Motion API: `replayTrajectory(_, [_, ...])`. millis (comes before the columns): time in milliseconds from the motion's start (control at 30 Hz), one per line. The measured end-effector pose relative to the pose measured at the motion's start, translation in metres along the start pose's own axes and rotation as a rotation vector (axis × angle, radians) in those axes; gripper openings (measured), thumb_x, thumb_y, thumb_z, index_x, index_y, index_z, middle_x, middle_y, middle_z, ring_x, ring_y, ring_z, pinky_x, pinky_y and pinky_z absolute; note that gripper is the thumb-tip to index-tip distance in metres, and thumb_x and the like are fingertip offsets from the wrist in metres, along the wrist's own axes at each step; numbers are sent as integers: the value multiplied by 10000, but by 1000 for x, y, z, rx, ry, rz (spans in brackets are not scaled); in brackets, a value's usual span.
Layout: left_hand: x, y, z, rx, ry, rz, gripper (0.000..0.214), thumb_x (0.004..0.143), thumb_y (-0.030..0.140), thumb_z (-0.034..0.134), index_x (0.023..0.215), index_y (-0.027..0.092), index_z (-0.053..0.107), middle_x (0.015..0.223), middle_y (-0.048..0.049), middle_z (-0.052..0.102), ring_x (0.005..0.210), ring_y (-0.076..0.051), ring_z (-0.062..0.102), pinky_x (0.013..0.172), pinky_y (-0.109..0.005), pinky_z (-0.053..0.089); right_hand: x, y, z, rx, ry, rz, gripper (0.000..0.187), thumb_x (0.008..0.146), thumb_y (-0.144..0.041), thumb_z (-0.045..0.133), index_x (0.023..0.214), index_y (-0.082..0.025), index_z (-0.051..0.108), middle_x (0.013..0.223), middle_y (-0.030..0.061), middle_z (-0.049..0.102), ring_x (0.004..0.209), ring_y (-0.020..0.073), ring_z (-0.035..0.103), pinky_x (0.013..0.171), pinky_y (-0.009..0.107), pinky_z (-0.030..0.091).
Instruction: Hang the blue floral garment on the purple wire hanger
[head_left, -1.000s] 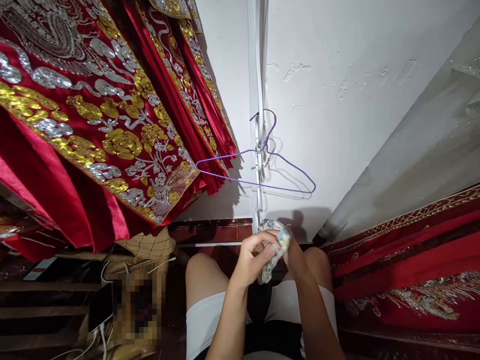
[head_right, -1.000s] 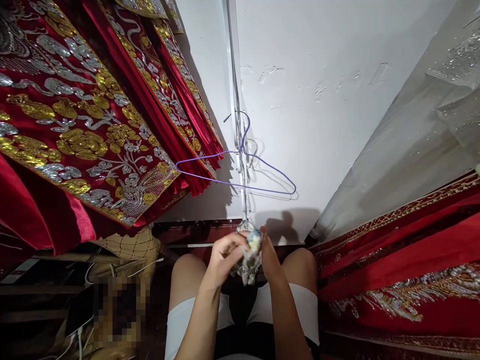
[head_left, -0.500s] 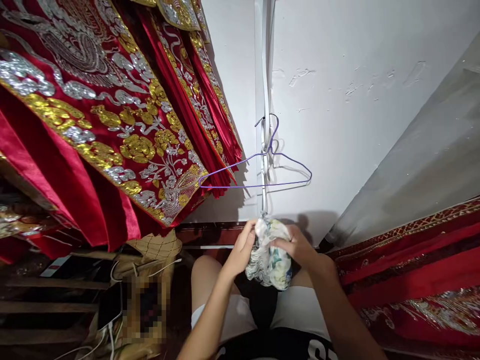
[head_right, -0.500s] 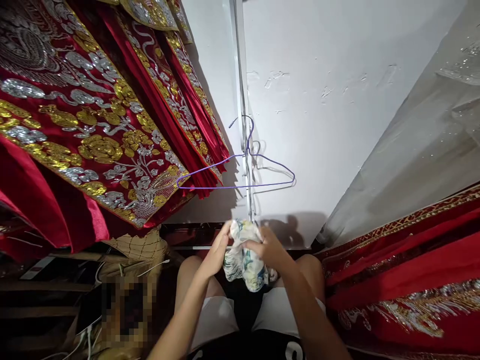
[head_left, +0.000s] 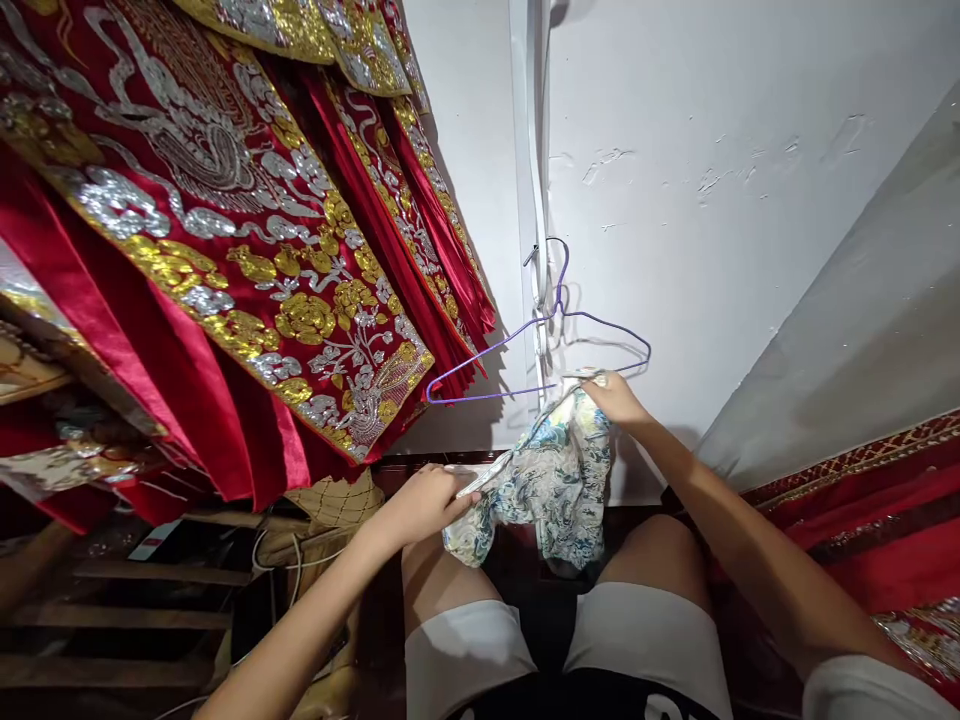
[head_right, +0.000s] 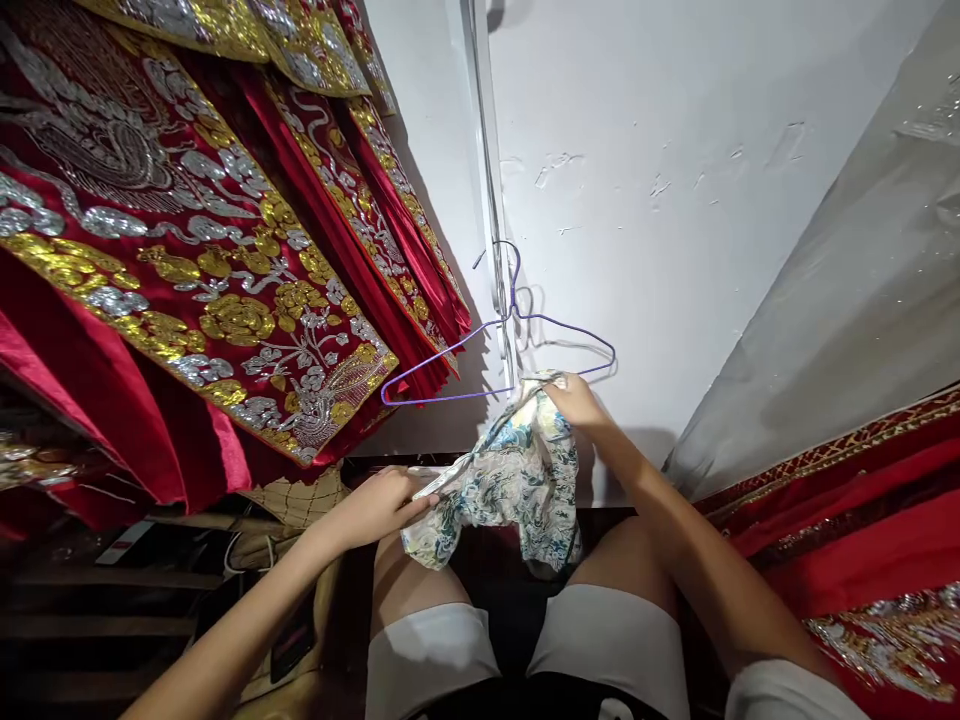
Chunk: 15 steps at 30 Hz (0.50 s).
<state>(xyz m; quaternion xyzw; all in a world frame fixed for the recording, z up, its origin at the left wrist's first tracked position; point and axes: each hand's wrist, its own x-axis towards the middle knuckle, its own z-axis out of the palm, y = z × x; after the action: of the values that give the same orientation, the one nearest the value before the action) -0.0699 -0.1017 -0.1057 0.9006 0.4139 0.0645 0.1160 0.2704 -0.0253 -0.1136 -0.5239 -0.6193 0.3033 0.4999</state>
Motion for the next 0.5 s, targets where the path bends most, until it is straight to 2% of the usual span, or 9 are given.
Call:
replayTrajectory(100, [3,-7,-22,35,9,-17,284,978,367,501,863,205,704,898,-97,745,865,-257,700,857,-351,515,-11,9,-20,-9,46,-66,184,792,-349,603,728,-187,662,748,41,683,765,226,616,736,330,481])
replayTrajectory(167, [9,-9,-40,47,84,-42,258,971,342,497,957,202,713,1072,-131,744,997,-286,706,938,-399,527,-17,8,-34,-27,70,-101,188,794,-352,615,707,-190,652,725,36,667,753,222,605,705,318,461])
replayTrajectory(267, [23,-6,-65,90,233,-42,243,959,350,503,903,186,673,1257,-178,682,1191,-341,655,1028,-476,517,-25,0,-45,-53,107,-80,173,780,-336,624,716,-181,664,729,43,668,761,228,602,676,310,445])
replayTrajectory(333, [35,2,-77,91,358,26,234,957,345,499,837,191,627,1361,-183,631,1331,-354,572,1072,-495,499,-33,-6,-42,-54,101,-46,149,769,-314,613,710,-184,655,716,35,664,730,215,593,645,299,436])
replayTrajectory(433, [58,17,-84,52,520,170,136,926,259,505,924,193,624,1360,-158,635,1363,-325,543,1089,-489,489,-51,-18,-31,-29,-50,-46,96,737,-232,550,709,-196,635,696,10,655,674,184,575,605,276,428])
replayTrajectory(500, [75,23,-84,0,605,220,271,872,162,504,1116,186,619,1285,-132,667,1253,-281,613,1052,-455,509,-66,-27,-25,-25,-180,-107,168,713,-191,528,801,-201,671,745,4,678,704,182,598,635,274,453])
